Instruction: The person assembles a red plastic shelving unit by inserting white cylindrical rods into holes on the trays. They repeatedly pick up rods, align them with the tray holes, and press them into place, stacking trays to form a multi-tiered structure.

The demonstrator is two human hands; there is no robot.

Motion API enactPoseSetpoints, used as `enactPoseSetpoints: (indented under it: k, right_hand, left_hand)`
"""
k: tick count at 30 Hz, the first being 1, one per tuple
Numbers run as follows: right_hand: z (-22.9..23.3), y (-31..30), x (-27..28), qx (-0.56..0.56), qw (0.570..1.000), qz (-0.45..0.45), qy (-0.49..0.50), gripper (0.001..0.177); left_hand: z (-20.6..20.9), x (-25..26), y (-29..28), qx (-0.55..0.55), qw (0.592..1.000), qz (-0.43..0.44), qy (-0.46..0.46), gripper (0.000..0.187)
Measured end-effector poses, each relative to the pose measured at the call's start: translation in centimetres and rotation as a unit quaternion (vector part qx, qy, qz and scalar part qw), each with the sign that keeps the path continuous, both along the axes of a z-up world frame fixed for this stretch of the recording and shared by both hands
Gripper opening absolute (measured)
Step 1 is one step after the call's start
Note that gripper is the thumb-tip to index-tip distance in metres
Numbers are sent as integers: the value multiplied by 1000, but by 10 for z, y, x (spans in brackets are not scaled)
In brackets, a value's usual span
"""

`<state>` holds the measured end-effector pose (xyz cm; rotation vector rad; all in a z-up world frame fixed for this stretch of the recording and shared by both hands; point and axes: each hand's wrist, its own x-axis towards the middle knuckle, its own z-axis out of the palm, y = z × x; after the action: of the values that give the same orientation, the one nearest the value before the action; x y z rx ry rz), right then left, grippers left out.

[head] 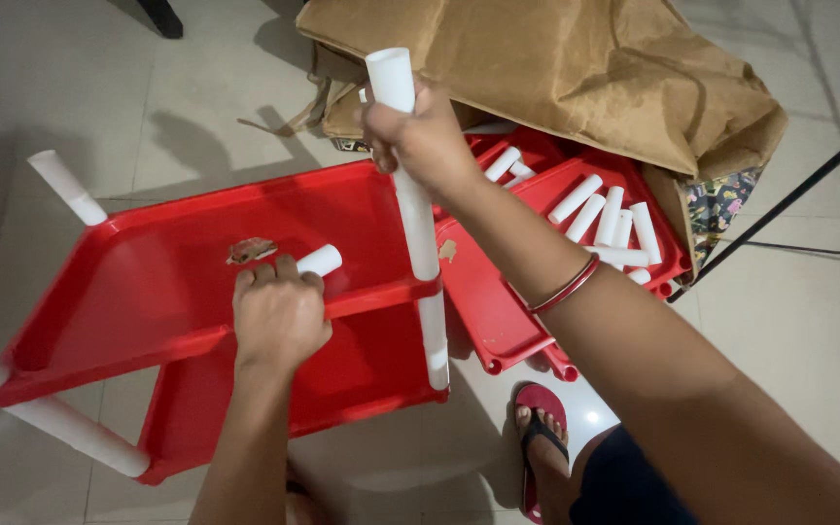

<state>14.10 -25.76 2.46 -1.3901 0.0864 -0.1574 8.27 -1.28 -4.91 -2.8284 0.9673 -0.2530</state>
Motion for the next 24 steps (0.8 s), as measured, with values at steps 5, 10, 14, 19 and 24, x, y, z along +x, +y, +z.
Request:
enactPoseSetpoints:
  k: [5, 10, 14, 19, 24]
  right_hand:
    - [-3, 18, 4, -144, 976, -159, -37, 15]
    - [-7, -1, -8, -195, 975, -85, -61, 36]
    - [-35, -12, -62, -139, 986, -16, -91, 50]
    - [-58, -8, -71, -45, 997, -9, -55, 39]
    - [-69, -2, -67, -72, 993, -32, -84, 23]
  left_hand:
    - [2, 5, -4, -16, 999, 3, 30, 10]
    - [5, 11, -8, -43, 999, 5, 4, 11]
    - [4, 20, -12, -66, 997, 14, 31, 12]
    - [10, 22, -15, -62, 998, 7, -20, 11]
    - [10, 21, -13, -80, 997, 3, -5, 10]
